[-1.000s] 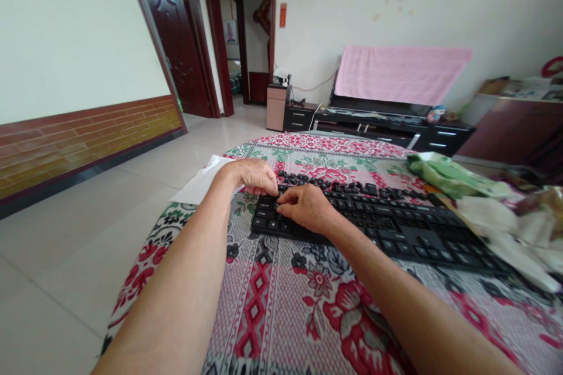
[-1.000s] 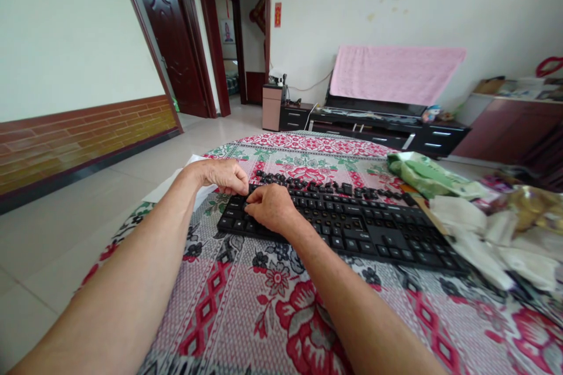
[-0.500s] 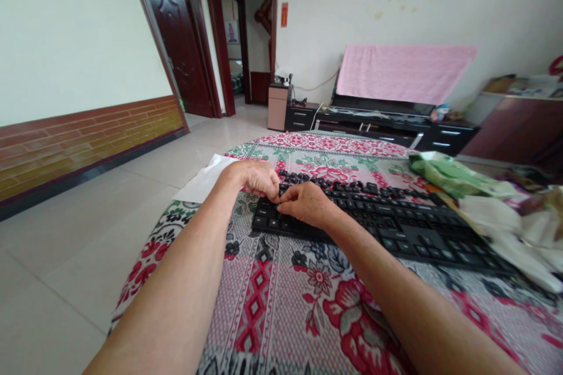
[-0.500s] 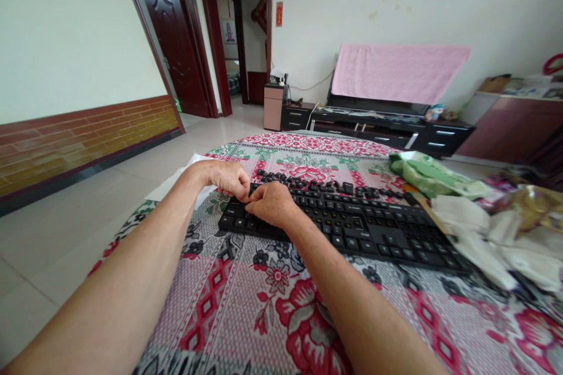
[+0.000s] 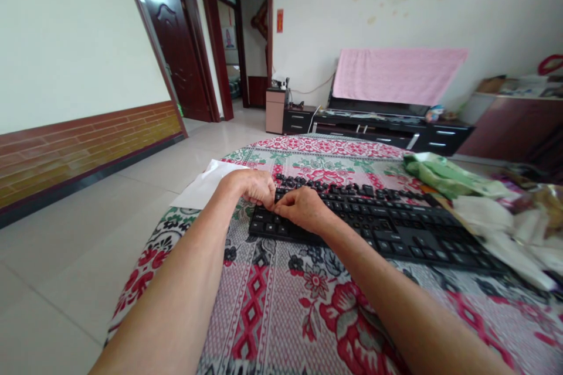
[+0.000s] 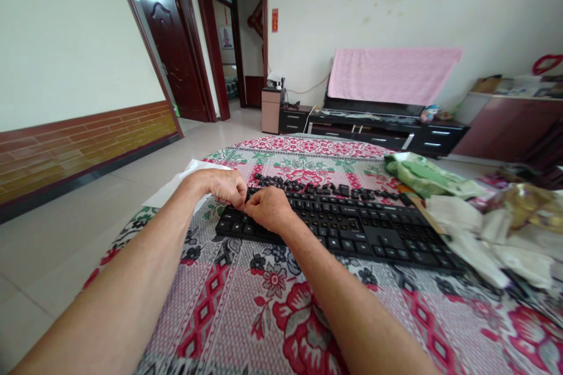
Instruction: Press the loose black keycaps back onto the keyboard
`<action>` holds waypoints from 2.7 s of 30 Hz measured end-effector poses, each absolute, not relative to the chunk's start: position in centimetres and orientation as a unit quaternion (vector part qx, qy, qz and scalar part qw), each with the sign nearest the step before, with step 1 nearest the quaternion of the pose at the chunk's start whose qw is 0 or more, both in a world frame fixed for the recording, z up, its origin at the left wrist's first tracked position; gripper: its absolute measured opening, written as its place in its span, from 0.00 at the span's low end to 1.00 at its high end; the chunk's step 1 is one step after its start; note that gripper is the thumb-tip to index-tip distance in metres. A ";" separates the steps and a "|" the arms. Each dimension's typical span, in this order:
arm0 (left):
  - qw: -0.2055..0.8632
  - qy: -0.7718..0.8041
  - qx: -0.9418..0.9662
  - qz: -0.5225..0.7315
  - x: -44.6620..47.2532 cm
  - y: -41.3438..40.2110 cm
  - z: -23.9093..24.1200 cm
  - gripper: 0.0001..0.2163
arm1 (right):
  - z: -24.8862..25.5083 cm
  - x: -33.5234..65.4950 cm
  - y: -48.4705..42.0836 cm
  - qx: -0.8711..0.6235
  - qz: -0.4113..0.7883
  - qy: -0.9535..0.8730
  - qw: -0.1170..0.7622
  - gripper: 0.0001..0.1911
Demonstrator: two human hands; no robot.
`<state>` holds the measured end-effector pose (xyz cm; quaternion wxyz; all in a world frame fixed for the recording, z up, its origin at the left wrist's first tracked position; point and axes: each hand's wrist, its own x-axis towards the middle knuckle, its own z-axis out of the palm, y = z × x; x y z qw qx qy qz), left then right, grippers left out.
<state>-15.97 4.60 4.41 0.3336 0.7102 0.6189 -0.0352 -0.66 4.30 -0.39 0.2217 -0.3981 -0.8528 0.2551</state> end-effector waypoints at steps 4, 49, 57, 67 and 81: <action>0.316 0.623 0.714 -0.052 -16.0 4.6 4.2 0.06 | -0.5 -0.7 4.1 -0.393 0.234 -0.862 0.220 0.09; 0.179 0.629 0.709 0.262 -17.1 8.9 -1.6 0.10 | 1.3 3.8 10.4 -0.503 0.116 -0.762 0.391 0.11; 0.186 0.631 0.681 0.321 -17.5 8.5 -2.4 0.09 | 1.3 4.3 11.7 -0.503 0.138 -0.770 0.366 0.10; 0.205 0.622 0.622 0.429 -17.6 7.9 -3.3 0.10 | 0.3 0.2 11.6 -0.404 0.087 -0.876 0.248 0.09; 0.184 0.624 0.626 0.430 -17.8 8.3 -3.7 0.09 | 1.6 -2.6 11.6 -0.443 0.038 -0.886 0.128 0.08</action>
